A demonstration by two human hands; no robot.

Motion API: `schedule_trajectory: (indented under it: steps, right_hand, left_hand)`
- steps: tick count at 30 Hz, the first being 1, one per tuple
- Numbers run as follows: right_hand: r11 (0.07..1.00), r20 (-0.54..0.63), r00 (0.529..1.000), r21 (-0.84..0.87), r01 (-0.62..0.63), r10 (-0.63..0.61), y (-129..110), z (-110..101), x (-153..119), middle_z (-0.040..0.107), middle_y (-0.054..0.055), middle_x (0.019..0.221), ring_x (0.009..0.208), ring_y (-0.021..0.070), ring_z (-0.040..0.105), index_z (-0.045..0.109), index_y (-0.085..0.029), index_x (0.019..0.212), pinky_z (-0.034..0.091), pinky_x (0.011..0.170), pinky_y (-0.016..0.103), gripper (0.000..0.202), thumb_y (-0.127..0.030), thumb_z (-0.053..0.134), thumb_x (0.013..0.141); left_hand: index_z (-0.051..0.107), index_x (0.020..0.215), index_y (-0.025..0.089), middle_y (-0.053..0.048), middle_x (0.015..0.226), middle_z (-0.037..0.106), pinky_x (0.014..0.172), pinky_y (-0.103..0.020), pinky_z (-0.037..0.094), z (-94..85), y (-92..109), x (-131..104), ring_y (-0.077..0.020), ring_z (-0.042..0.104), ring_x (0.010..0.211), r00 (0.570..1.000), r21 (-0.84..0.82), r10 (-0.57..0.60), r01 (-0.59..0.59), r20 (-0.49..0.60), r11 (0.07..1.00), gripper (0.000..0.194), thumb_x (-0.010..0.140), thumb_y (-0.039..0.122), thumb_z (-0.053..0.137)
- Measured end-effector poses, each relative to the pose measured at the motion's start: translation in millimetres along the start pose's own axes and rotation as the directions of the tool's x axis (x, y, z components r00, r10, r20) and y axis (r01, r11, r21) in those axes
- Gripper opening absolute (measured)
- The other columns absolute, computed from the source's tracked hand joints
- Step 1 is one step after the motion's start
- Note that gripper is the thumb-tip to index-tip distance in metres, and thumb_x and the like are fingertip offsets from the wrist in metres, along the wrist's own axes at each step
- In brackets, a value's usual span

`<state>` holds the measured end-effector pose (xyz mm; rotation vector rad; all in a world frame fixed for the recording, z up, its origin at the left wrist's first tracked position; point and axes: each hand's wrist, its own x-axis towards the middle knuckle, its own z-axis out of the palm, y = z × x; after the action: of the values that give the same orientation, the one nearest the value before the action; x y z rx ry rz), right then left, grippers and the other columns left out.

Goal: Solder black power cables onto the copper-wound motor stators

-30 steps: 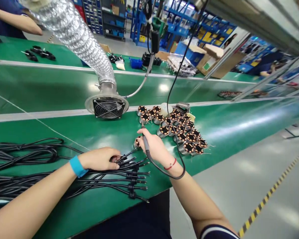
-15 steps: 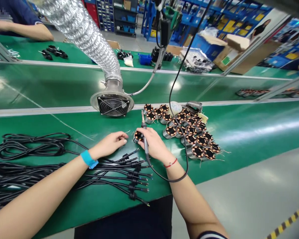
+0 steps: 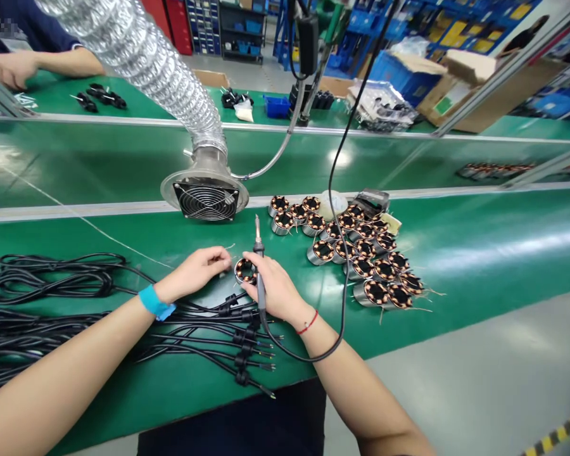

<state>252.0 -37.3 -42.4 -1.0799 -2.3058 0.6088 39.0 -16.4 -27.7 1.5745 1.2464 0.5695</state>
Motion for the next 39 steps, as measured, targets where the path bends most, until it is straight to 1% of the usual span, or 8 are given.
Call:
schedule_trajectory:
  steps: [5,11,14,18,23,27,31,39]
  right_hand:
    - [0.999,0.027,0.998,0.009,0.053,-0.053,1,-1,0,0.058,0.012,0.121,0.112,0.0259,0.056,0.035,-0.024,0.139,0.047,0.094,0.044,0.063,-0.021,0.063,0.083]
    - [0.999,0.017,0.999,0.013,0.046,-0.046,0,1,-1,0.059,0.013,0.120,0.110,0.0256,0.057,0.036,-0.020,0.137,0.048,0.092,0.042,0.063,-0.021,0.066,0.082]
    - [0.999,0.016,0.999,0.011,0.052,-0.052,0,0,-1,0.059,0.013,0.120,0.109,0.0255,0.057,0.037,-0.020,0.136,0.048,0.092,0.043,0.061,-0.022,0.066,0.082]
    - [0.994,0.034,0.994,0.033,0.101,-0.102,-4,1,-1,0.060,0.013,0.119,0.108,0.0252,0.057,0.040,-0.019,0.133,0.048,0.093,0.043,0.056,-0.023,0.066,0.083]
    - [0.990,0.051,0.990,0.065,0.129,-0.132,-8,3,0,0.060,0.011,0.122,0.109,0.0247,0.057,0.039,-0.021,0.133,0.048,0.093,0.041,0.060,-0.022,0.069,0.081]
    - [0.999,-0.010,0.999,0.004,0.039,-0.039,-2,3,-1,0.061,0.012,0.114,0.101,0.0251,0.058,0.042,-0.019,0.132,0.049,0.090,0.043,0.058,-0.024,0.069,0.081]
    - [1.000,-0.048,0.999,-0.004,0.025,-0.025,4,4,-3,0.059,0.012,0.117,0.103,0.0252,0.056,0.040,-0.019,0.133,0.049,0.092,0.044,0.057,-0.026,0.067,0.083]
    - [0.998,-0.059,0.997,0.007,0.057,-0.056,2,7,1,0.061,0.013,0.113,0.101,0.0251,0.057,0.042,-0.018,0.132,0.051,0.090,0.044,0.057,-0.023,0.068,0.082]
  left_hand:
    - [0.057,0.083,0.015,0.001,0.072,0.053,0.055,-0.023,0.032,-9.8,12,-3,-0.0100,0.041,0.059,0.997,-0.097,-0.083,0.083,0.001,0.992,0.028,0.083,0.042,0.054]
    - [0.055,0.084,0.017,0.001,0.075,0.056,0.066,-0.026,0.039,-11.3,3,-4,-0.0135,0.049,0.070,0.986,0.053,-0.044,0.036,0.163,0.998,0.024,0.085,0.040,0.054]
    - [0.060,0.085,0.016,-0.002,0.086,0.062,0.075,-0.028,0.041,-12.3,3,-3,-0.0164,0.053,0.081,0.992,0.106,0.011,-0.025,0.128,0.994,0.027,0.088,0.040,0.049]
    - [0.060,0.079,0.015,-0.001,0.075,0.057,0.065,-0.025,0.038,-9.4,10,-5,-0.0129,0.048,0.069,0.996,-0.100,-0.039,0.047,0.086,0.994,0.026,0.084,0.039,0.052]
    - [0.058,0.079,0.012,0.001,0.067,0.048,0.048,-0.023,0.020,-2.9,16,-7,-0.0065,0.029,0.051,0.980,-0.381,-0.144,0.185,0.135,0.906,0.030,0.083,0.042,0.054]
    - [0.056,0.093,0.014,0.001,0.074,0.049,0.048,-0.021,0.022,-6.0,17,-11,-0.0070,0.031,0.053,0.976,-0.309,-0.138,0.186,0.170,0.933,0.038,0.089,0.051,0.047]
    - [0.053,0.081,0.015,0.003,0.070,0.047,0.050,-0.020,0.024,-10.6,16,-15,-0.0071,0.034,0.056,0.953,-0.161,-0.154,0.201,0.261,0.966,0.036,0.086,0.050,0.054]
    - [0.055,0.075,0.013,0.001,0.066,0.050,0.051,-0.021,0.024,7.7,8,-6,-0.0079,0.035,0.055,0.986,-0.365,-0.112,0.151,0.127,0.919,0.039,0.086,0.051,0.052]
